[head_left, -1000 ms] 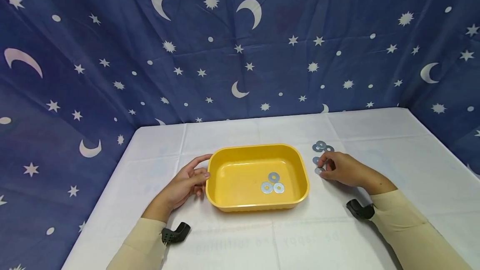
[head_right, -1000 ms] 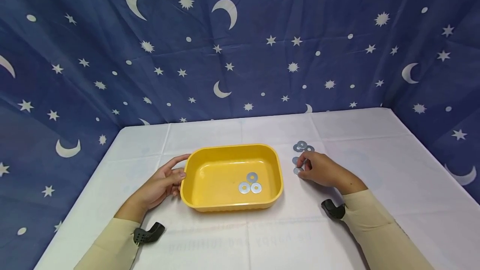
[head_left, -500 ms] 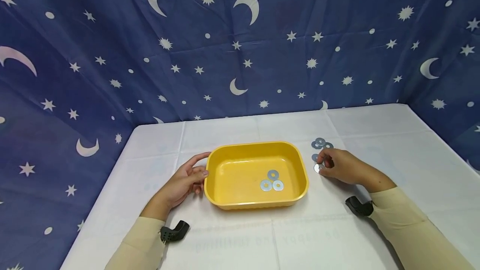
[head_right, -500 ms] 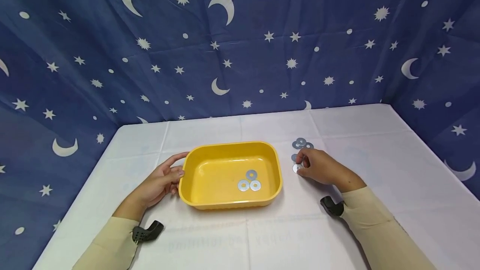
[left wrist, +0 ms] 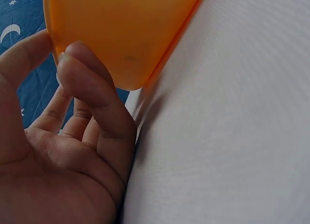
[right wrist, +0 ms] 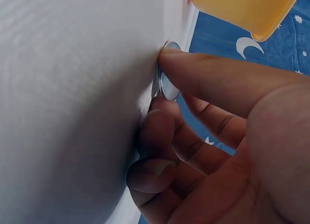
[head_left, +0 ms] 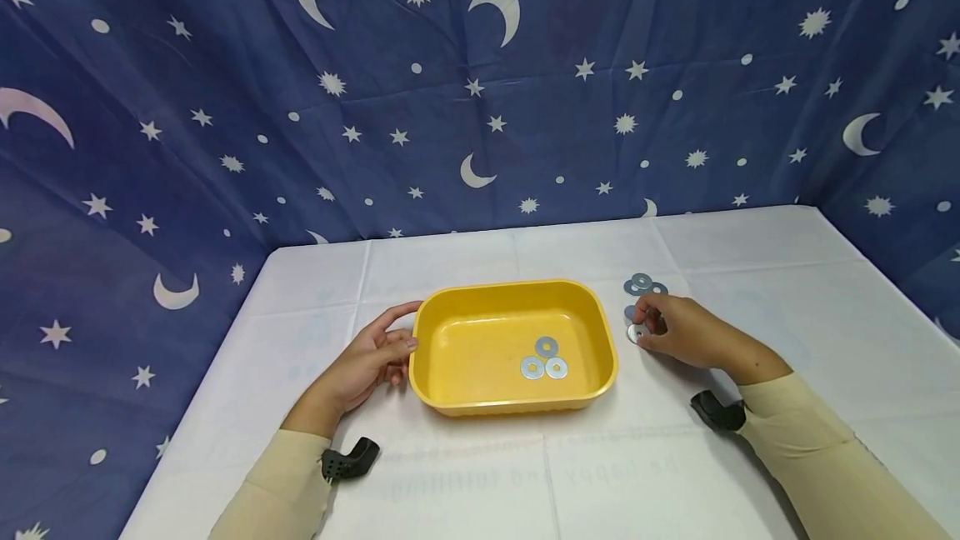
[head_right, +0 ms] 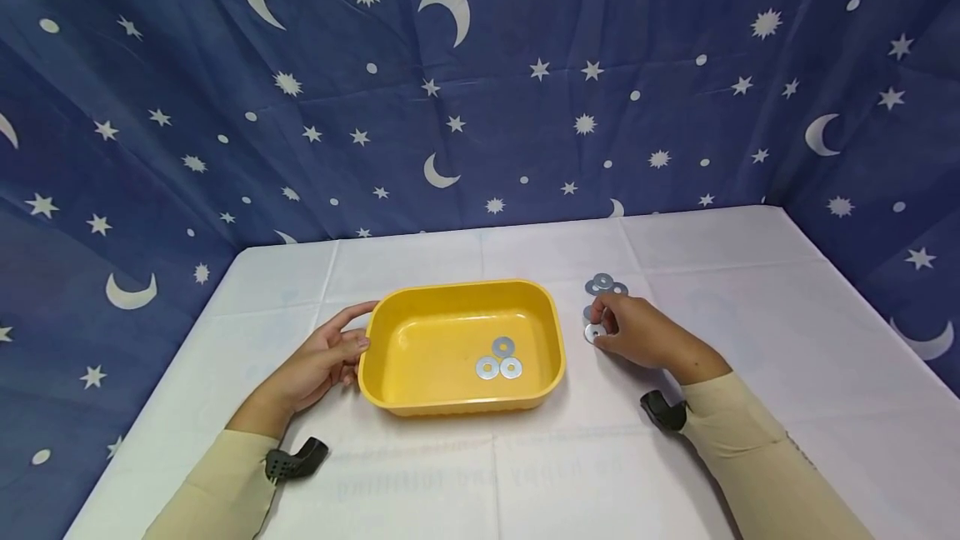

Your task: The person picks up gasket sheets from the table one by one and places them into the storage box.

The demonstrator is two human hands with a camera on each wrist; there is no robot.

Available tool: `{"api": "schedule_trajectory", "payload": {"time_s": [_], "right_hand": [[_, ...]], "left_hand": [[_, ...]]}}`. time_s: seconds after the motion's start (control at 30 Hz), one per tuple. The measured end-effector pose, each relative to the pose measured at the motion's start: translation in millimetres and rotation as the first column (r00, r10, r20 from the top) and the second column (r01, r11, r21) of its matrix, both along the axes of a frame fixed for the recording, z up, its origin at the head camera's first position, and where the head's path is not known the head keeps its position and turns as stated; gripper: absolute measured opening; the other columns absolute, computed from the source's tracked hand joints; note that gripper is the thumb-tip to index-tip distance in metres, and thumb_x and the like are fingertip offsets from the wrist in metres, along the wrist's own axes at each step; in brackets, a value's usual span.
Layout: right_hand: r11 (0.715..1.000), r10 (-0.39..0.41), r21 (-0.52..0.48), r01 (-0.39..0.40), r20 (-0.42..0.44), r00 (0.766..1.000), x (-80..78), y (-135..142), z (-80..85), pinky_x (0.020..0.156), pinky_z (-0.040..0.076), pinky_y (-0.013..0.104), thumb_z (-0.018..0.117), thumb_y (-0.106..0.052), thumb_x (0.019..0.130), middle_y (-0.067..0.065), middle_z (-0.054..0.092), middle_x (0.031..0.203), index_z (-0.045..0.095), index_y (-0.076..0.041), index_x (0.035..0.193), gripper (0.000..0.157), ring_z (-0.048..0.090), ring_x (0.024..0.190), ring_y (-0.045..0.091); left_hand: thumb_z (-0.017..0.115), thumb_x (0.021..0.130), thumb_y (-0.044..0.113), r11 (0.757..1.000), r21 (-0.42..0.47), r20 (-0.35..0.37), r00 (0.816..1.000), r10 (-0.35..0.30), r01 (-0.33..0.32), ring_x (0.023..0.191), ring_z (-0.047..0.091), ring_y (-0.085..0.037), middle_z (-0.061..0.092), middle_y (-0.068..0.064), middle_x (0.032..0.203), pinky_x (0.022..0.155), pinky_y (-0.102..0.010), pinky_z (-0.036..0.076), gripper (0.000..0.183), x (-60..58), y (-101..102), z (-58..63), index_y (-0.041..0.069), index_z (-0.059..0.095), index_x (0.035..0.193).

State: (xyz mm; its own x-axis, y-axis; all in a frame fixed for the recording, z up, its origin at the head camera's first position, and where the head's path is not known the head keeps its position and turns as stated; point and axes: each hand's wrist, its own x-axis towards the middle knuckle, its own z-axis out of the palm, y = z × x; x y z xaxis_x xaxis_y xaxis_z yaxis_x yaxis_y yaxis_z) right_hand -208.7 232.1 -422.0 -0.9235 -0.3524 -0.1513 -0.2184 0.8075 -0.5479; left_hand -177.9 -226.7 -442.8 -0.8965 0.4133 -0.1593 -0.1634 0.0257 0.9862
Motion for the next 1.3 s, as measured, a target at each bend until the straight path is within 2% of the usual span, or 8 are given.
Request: {"api": "schedule_trajectory", "payload": {"time_s": [0.33, 0.63, 1.3], "right_hand": [[1.0, 0.015, 0.009, -0.015, 0.006, 1.0, 1.0, 2.6, 1.4, 0.061, 0.044, 0.025, 0.076, -0.009, 0.086, 0.003, 0.053, 0.077, 0.057, -0.008, 0.104, 0.027, 0.05, 0.072, 0.017], [1.0, -0.001, 0.002, 0.001, 0.031, 1.0, 1.2, -0.3, 5.1, 0.062, 0.047, 0.026, 0.075, -0.007, 0.086, 0.004, 0.056, 0.081, 0.058, -0.009, 0.105, 0.026, 0.051, 0.073, 0.018], [0.998, 0.05, -0.029, -0.052, -0.05, 0.997, 4.7, -0.6, 9.5, 0.062, 0.048, 0.024, 0.067, -0.003, 0.09, 0.001, 0.06, 0.083, 0.061, -0.011, 0.102, 0.016, 0.052, 0.074, 0.015]], "left_hand": [[0.061, 0.099, 0.016, 1.0, -0.001, -0.005, 1.0, -0.006, 0.005, 0.06, 0.057, -0.01, 0.063, 0.004, 0.087, 0.054, -0.019, 0.05, 0.064, 0.7, 0.1, 1.7, 0.018, 0.029, 0.155], [0.061, 0.099, 0.017, 1.0, -0.004, 0.003, 1.0, -0.002, 0.002, 0.061, 0.057, -0.01, 0.063, 0.003, 0.088, 0.054, -0.019, 0.05, 0.064, 0.7, 0.1, 1.6, 0.018, 0.029, 0.155], [0.061, 0.1, 0.018, 1.0, 0.004, -0.014, 1.0, -0.015, 0.015, 0.061, 0.056, -0.011, 0.064, 0.002, 0.089, 0.053, -0.019, 0.05, 0.063, -0.2, -1.2, -0.6, 0.02, 0.03, 0.154]]}}
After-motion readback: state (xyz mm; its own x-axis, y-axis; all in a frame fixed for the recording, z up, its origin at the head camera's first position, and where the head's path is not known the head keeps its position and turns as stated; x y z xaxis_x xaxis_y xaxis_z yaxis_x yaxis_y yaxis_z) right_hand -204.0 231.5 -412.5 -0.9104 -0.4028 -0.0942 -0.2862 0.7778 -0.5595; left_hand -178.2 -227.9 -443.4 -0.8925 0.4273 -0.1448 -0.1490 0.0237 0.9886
